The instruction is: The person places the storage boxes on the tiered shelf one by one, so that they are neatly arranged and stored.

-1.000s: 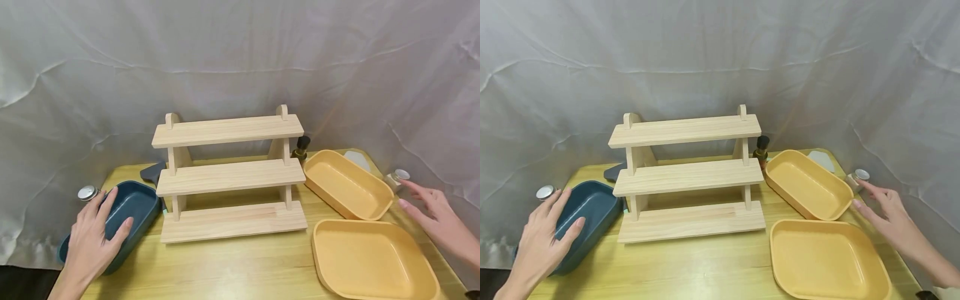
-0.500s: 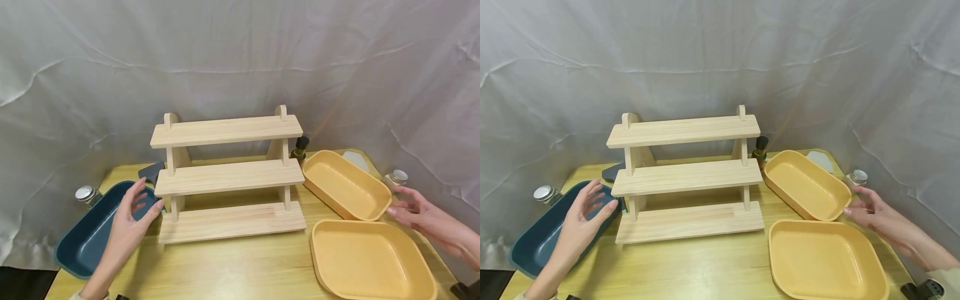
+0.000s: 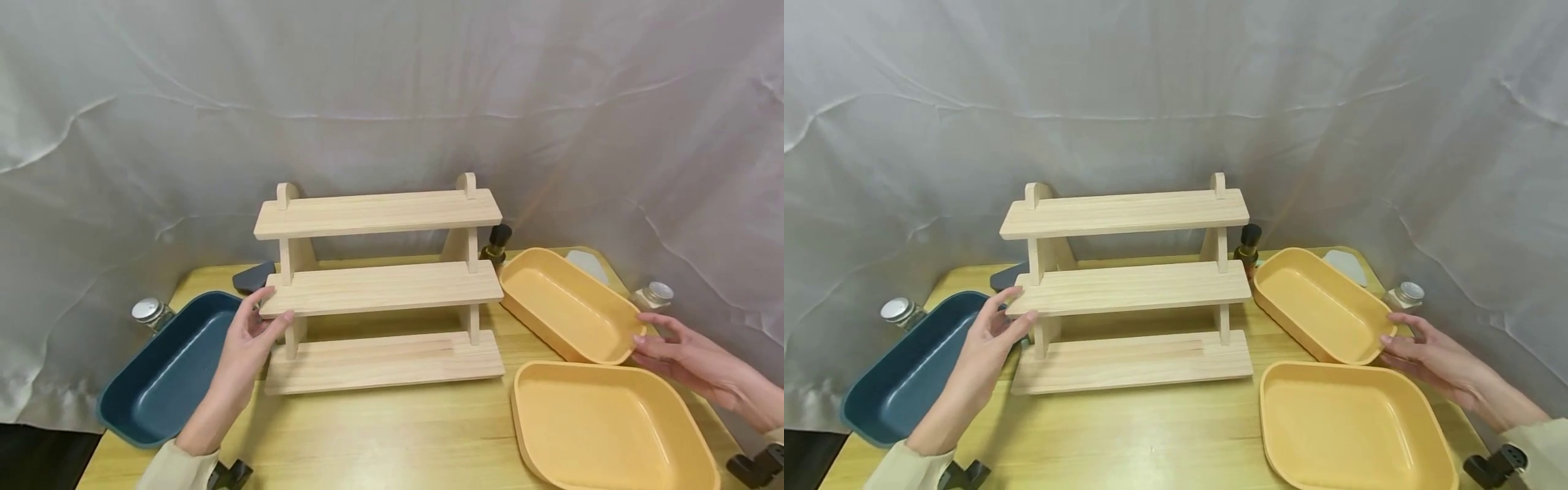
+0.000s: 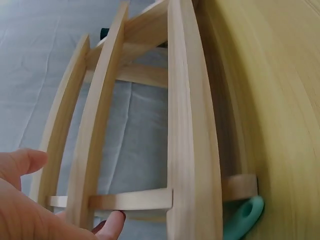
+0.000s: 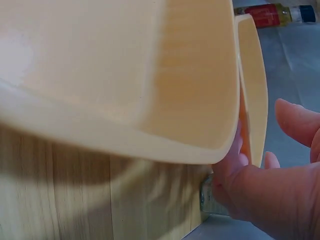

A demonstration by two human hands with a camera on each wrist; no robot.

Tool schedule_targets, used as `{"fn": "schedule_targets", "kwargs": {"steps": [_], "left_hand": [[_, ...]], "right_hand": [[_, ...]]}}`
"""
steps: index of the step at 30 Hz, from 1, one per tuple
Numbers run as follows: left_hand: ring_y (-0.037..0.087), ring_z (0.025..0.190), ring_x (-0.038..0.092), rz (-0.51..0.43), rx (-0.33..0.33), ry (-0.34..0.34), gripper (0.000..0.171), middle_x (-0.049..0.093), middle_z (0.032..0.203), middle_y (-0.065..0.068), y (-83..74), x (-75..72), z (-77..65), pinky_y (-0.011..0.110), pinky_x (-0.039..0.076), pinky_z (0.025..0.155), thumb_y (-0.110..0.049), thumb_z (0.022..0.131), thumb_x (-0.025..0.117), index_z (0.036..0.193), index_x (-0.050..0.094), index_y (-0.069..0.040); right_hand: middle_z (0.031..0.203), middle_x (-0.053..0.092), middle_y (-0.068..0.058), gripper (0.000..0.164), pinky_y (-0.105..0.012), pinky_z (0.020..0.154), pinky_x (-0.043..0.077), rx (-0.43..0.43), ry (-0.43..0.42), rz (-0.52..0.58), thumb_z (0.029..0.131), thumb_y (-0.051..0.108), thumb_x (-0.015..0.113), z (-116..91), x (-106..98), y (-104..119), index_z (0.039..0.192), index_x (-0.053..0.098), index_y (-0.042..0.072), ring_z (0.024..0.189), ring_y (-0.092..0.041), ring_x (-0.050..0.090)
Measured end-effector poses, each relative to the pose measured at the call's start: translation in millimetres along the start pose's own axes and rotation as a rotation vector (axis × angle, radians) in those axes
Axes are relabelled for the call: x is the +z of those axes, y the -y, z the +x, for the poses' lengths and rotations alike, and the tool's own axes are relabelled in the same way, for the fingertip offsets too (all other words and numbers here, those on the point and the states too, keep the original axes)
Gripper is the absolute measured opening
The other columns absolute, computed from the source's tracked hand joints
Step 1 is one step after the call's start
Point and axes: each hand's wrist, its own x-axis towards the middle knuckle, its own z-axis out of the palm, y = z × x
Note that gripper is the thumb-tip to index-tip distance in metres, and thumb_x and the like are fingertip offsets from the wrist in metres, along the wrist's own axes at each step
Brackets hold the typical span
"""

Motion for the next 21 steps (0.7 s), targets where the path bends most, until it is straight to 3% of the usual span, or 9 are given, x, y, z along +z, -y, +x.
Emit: {"fn": "schedule_targets", "kwargs": {"steps": [4, 9, 15, 21], "left_hand": [[0.015, 0.105, 0.054, -0.047, 0.002, -0.043, 0.062, 0.053, 0.121, 0.002, 2.9, 9.3, 7.2, 0.027, 0.046, 0.092, -0.028, 0.107, 0.075, 0.160, 0.043, -0.016], [0.014, 0.102, 0.054, -0.078, -0.001, -0.095, 0.061, 0.048, 0.123, 0.006, 7.3, 18.3, 13.5, 0.025, 0.044, 0.086, -0.025, 0.107, 0.076, 0.156, 0.041, -0.014], [0.015, 0.100, 0.051, -0.081, -0.011, -0.144, 0.060, 0.047, 0.120, 0.005, 10.0, 24.0, 16.1, 0.026, 0.044, 0.081, -0.025, 0.107, 0.074, 0.155, 0.040, -0.014], [0.016, 0.102, 0.049, -0.090, -0.023, -0.153, 0.060, 0.045, 0.123, 0.005, 12.0, 24.2, 16.1, 0.026, 0.044, 0.081, -0.025, 0.108, 0.073, 0.156, 0.038, -0.015]], "right_hand": [[0.121, 0.063, -0.012, 0.045, -0.036, 0.100, 0.057, -0.023, 0.087, 0.104, 0.113, -0.012, 0.041, 0.3, -4.2, -3.7, 0.132, 0.060, 0.024, 0.111, -0.025, 0.073], [0.122, 0.059, -0.014, 0.051, -0.036, 0.102, 0.056, -0.023, 0.147, 0.135, 0.112, -0.015, 0.036, 0.5, -9.1, -6.8, 0.132, 0.062, 0.024, 0.114, -0.026, 0.072], [0.116, 0.059, -0.013, 0.045, -0.036, 0.095, 0.060, -0.032, 0.023, 0.035, 0.110, -0.015, 0.046, 4.2, -4.5, -7.7, 0.129, 0.058, 0.025, 0.105, -0.024, 0.075], [0.109, 0.068, -0.013, 0.041, -0.031, 0.086, 0.062, -0.090, -0.055, 0.069, 0.110, -0.013, 0.048, 5.9, 2.3, -3.5, 0.130, 0.053, 0.022, 0.095, -0.021, 0.075]]}}
